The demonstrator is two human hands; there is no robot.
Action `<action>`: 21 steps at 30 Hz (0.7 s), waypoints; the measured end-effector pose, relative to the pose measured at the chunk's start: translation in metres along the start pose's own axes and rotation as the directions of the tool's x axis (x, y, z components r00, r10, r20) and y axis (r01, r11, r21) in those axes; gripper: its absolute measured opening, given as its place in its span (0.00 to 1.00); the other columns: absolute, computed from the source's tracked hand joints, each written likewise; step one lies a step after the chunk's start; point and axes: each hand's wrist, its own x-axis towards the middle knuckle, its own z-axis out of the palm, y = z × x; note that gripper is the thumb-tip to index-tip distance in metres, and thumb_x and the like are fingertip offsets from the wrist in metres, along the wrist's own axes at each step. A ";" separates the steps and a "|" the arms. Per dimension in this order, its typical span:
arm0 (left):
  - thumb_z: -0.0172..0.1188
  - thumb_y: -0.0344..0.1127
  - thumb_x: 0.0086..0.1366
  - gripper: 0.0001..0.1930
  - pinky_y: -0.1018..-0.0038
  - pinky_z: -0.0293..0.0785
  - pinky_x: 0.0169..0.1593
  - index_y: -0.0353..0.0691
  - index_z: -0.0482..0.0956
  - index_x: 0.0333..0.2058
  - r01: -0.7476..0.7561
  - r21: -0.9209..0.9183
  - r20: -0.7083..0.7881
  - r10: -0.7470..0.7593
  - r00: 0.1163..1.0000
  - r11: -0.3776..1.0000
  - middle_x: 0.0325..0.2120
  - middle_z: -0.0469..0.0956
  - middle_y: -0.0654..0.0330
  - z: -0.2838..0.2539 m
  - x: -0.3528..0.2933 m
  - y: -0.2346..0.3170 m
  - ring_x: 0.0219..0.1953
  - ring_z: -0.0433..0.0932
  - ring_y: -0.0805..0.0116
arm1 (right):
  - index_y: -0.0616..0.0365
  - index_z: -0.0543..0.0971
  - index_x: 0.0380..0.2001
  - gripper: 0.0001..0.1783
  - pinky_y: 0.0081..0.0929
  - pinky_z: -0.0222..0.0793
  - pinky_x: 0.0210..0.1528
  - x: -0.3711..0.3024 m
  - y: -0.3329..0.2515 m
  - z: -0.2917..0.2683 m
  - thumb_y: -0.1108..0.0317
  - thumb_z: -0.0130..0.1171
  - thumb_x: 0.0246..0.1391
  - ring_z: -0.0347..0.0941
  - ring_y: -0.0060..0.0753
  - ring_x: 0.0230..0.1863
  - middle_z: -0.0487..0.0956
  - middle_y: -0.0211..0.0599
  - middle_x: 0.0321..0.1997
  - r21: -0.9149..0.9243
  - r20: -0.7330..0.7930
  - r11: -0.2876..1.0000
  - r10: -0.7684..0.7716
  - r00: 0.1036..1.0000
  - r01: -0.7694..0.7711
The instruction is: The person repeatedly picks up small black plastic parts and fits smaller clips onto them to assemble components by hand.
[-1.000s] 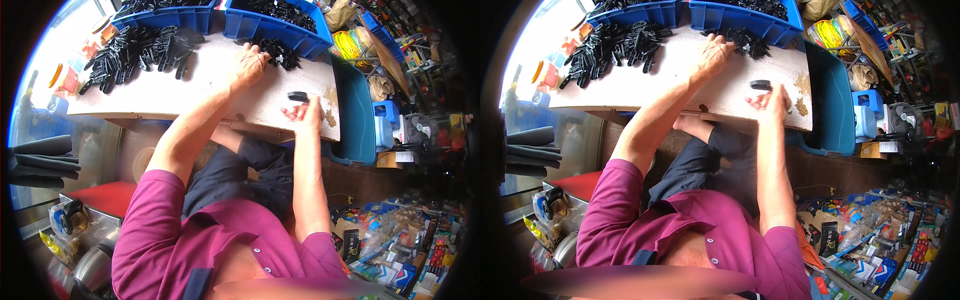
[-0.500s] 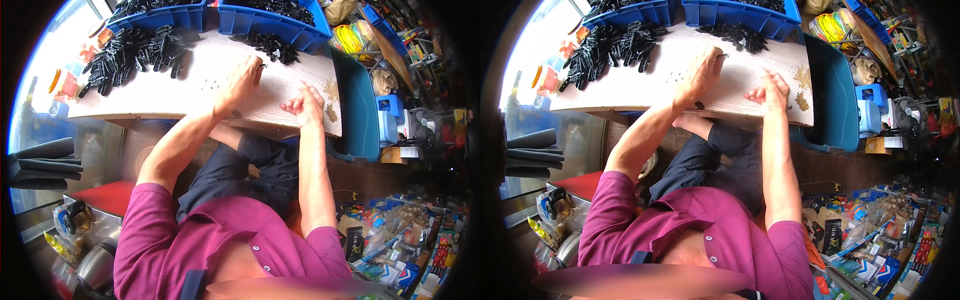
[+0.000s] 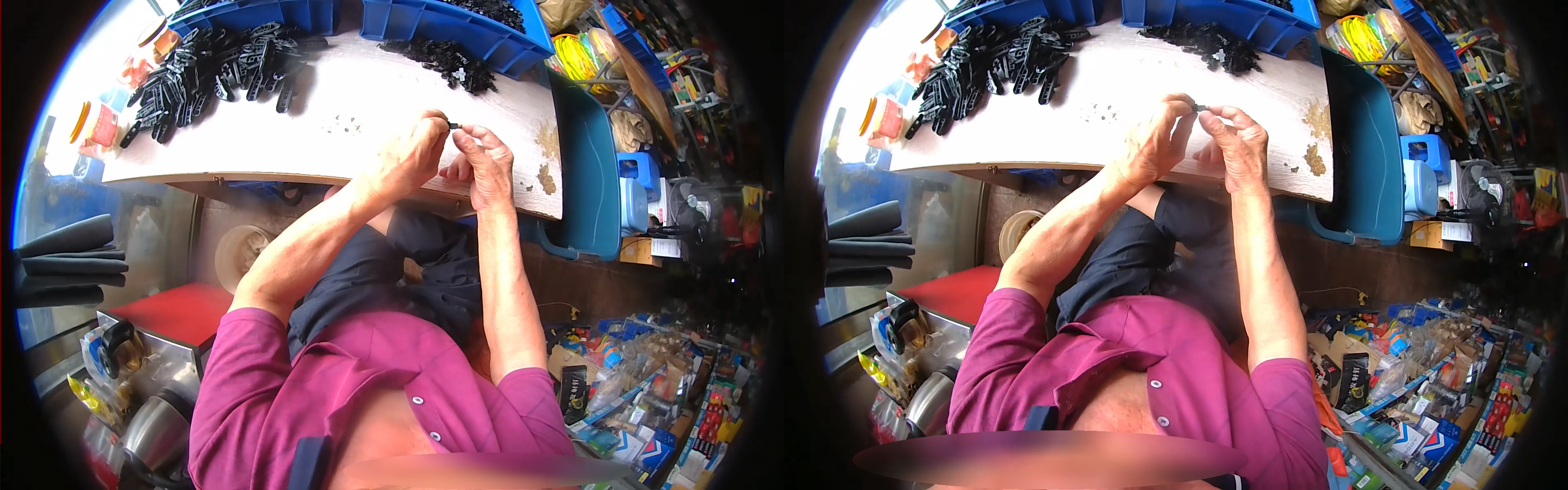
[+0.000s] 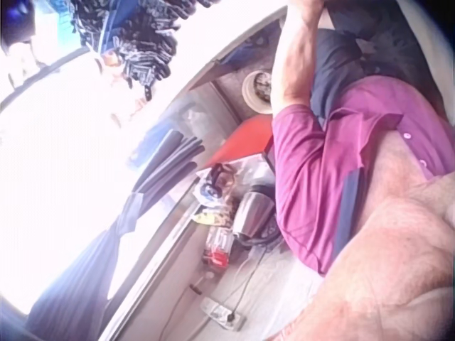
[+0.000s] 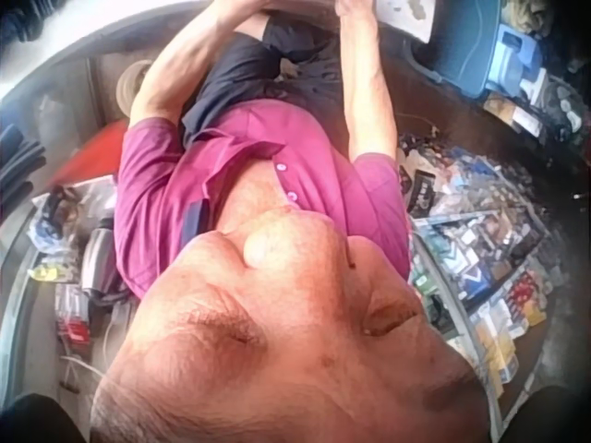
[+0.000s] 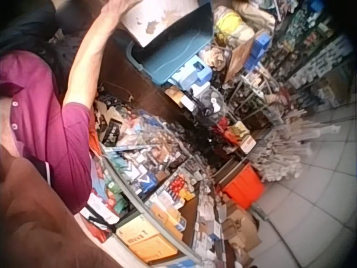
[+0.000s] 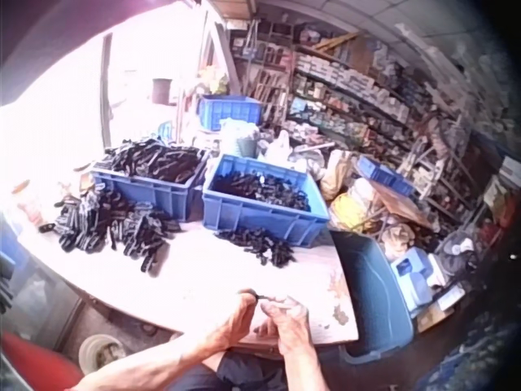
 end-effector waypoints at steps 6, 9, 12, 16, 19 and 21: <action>0.55 0.21 0.54 0.03 0.63 0.73 0.39 0.35 0.75 0.27 0.053 0.021 0.194 -0.056 0.979 0.998 0.29 0.76 0.51 0.001 0.003 0.003 0.35 0.77 0.51 | 0.62 0.77 0.35 0.11 0.25 0.73 0.20 -0.004 -0.002 -0.004 0.66 0.65 0.52 0.64 0.21 0.11 0.67 0.29 0.10 -0.058 -0.042 0.998 -0.024 0.999 0.022; 0.65 0.26 0.51 0.17 0.62 0.71 0.44 0.36 0.73 0.41 0.007 0.009 -0.076 -0.006 0.997 1.000 0.39 0.76 0.53 -0.017 -0.002 -0.001 0.41 0.74 0.53 | 0.58 0.75 0.36 0.07 0.30 0.76 0.22 -0.004 0.000 -0.008 0.69 0.59 0.56 0.65 0.22 0.12 0.66 0.27 0.10 0.022 -0.008 0.999 -0.033 0.999 0.034; 0.67 0.31 0.52 0.18 0.62 0.71 0.48 0.38 0.75 0.42 0.251 0.524 -0.257 -0.130 0.958 0.814 0.39 0.77 0.54 -0.076 0.000 -0.029 0.45 0.73 0.55 | 0.55 0.75 0.36 0.08 0.37 0.79 0.23 -0.003 0.006 -0.015 0.66 0.60 0.55 0.68 0.25 0.13 0.67 0.28 0.10 0.061 0.021 0.996 -0.064 0.998 0.063; 0.65 0.37 0.55 0.17 0.62 0.72 0.48 0.41 0.77 0.43 0.353 0.772 -0.221 -0.297 0.929 0.529 0.39 0.77 0.56 -0.130 -0.008 -0.072 0.45 0.73 0.55 | 0.54 0.76 0.36 0.07 0.39 0.79 0.23 0.001 0.006 -0.014 0.67 0.60 0.55 0.69 0.26 0.15 0.68 0.29 0.11 0.070 0.017 0.996 -0.048 0.999 0.046; 0.61 0.39 0.58 0.14 0.62 0.72 0.47 0.41 0.78 0.42 0.371 0.797 -0.152 -0.436 0.887 0.477 0.37 0.77 0.56 -0.137 -0.010 -0.077 0.45 0.73 0.54 | 0.54 0.76 0.36 0.07 0.40 0.79 0.23 0.000 0.008 -0.015 0.66 0.60 0.55 0.70 0.26 0.15 0.68 0.29 0.11 0.066 0.006 0.996 -0.057 0.998 0.056; 0.59 0.37 0.60 0.14 0.64 0.71 0.47 0.41 0.78 0.44 0.274 0.797 -0.064 -0.376 0.924 0.538 0.36 0.78 0.55 -0.138 -0.010 -0.077 0.43 0.73 0.54 | 0.54 0.76 0.36 0.06 0.40 0.79 0.23 -0.002 0.007 -0.015 0.66 0.59 0.55 0.70 0.26 0.15 0.68 0.29 0.11 0.071 -0.003 0.994 -0.087 0.996 0.087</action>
